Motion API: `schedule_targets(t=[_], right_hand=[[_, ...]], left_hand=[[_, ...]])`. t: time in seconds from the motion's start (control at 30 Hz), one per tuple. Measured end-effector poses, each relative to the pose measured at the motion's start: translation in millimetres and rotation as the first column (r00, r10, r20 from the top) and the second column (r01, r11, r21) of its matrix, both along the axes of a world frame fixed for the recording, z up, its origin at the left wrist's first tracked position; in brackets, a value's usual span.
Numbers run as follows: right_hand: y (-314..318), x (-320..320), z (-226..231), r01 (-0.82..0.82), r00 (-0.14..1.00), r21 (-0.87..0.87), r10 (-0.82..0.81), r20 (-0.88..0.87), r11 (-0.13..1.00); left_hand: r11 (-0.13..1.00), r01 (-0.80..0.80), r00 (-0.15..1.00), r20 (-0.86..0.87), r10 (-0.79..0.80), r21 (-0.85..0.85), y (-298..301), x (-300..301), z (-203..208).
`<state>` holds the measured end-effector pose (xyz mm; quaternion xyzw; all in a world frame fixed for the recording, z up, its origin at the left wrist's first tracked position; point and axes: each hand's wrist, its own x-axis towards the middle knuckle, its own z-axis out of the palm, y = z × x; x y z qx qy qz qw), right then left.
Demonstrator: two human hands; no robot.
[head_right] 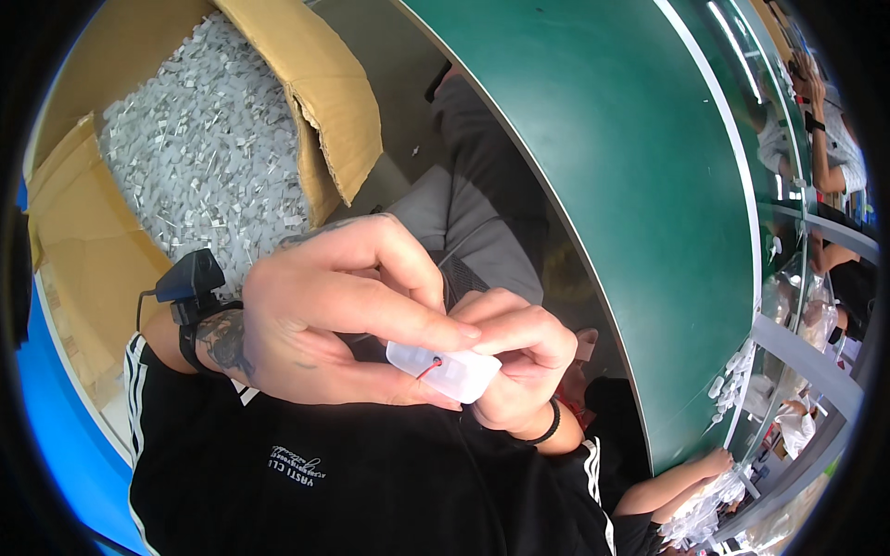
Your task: Manually assembling small white plastic components by snapping them together at a factory workbench.
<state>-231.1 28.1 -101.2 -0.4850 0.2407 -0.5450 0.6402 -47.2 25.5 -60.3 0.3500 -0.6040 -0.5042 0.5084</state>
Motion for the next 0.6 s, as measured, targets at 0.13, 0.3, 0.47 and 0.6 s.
schedule_targets(t=[0.13,0.3,0.47,0.6], right_hand=[[-1,-6,-1,-0.08,0.997,0.045,0.08,0.002,0.996],[-4,6,5,-0.176,0.981,0.083,0.168,0.096,0.981],[2,21,24,-0.063,0.997,0.367,0.073,-0.012,0.928],[-3,5,20,-0.181,0.982,0.235,0.188,-0.004,0.955]], left_hand=[[0.999,0.032,0.999,0.018,-0.032,0.044,-2,4,2],[0.997,0.009,0.999,0.03,-0.012,0.076,-3,2,1],[0.999,-0.016,1.0,0.021,0.015,0.047,-3,7,-3],[0.998,-0.011,1.0,0.005,0.011,0.06,-4,18,9]])
